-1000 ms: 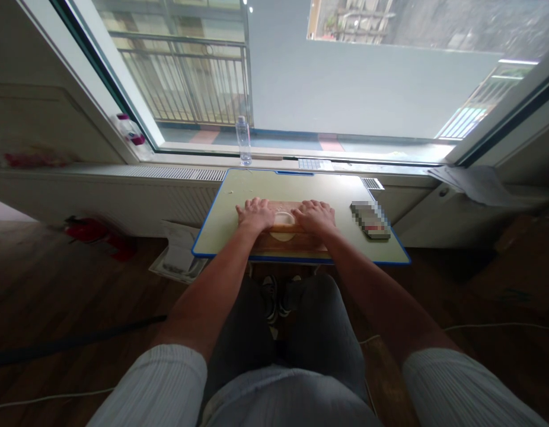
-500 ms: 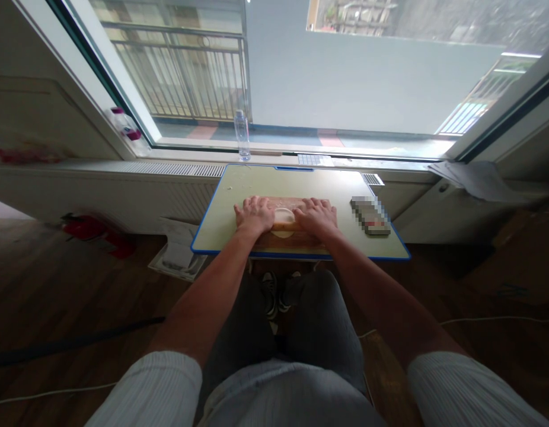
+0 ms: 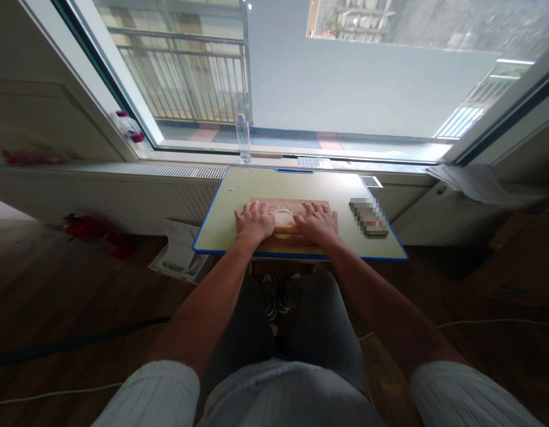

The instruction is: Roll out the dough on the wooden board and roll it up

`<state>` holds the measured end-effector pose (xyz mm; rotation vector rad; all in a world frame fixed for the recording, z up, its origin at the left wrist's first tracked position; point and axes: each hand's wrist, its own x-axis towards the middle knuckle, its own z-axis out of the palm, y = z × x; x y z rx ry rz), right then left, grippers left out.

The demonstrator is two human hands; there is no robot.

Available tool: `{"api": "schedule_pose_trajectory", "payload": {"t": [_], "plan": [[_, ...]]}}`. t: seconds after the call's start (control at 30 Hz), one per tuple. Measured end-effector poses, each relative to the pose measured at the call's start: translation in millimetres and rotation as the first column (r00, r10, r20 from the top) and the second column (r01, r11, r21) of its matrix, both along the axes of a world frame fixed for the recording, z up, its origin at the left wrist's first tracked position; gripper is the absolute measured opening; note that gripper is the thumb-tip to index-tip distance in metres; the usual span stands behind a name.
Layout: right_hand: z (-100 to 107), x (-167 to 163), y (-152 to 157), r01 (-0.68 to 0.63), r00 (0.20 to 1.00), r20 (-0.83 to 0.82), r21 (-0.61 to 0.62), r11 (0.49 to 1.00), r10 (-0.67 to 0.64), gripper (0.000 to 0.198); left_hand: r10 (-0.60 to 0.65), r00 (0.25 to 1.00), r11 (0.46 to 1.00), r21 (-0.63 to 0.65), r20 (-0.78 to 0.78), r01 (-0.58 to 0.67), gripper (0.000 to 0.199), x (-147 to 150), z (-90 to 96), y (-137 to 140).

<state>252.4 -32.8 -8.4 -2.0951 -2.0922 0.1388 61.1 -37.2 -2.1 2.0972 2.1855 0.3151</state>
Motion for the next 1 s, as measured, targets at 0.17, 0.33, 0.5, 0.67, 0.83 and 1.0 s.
{"api": "schedule_pose_trajectory", "payload": {"t": [0.17,0.33,0.5,0.67,0.83,1.0], "plan": [[-3,-2,-16,0.002,0.999,0.036,0.045,0.999,-0.004,0.071,-0.003,1.0,0.996,0.087,-0.005,0.004,0.051,1,-6.5,-13],[-3,-6,-33,0.022,0.999,0.04,0.113,0.993,-0.027,0.067,0.006,1.0,0.991,0.132,-0.013,-0.005,0.05,1,-12.4,-23],[-3,-5,-34,0.019,0.999,0.03,0.088,0.996,-0.022,0.067,-0.002,1.0,0.996,0.09,-0.017,0.004,0.052,0,-10.6,-22],[-2,-3,-23,0.004,0.998,0.055,0.033,0.999,-0.006,0.069,-0.026,0.999,0.999,0.017,-0.025,0.027,0.054,-2,-5.2,-14],[2,0,-11,-0.03,0.998,0.051,-0.045,0.999,0.032,0.071,-0.031,0.999,0.998,-0.06,-0.009,0.031,0.057,-2,0.9,-3],[0,3,5,-0.045,0.999,0.006,-0.039,0.998,0.045,0.069,-0.026,0.999,0.994,-0.104,0.026,0.029,0.058,-2,4.7,10]]}}
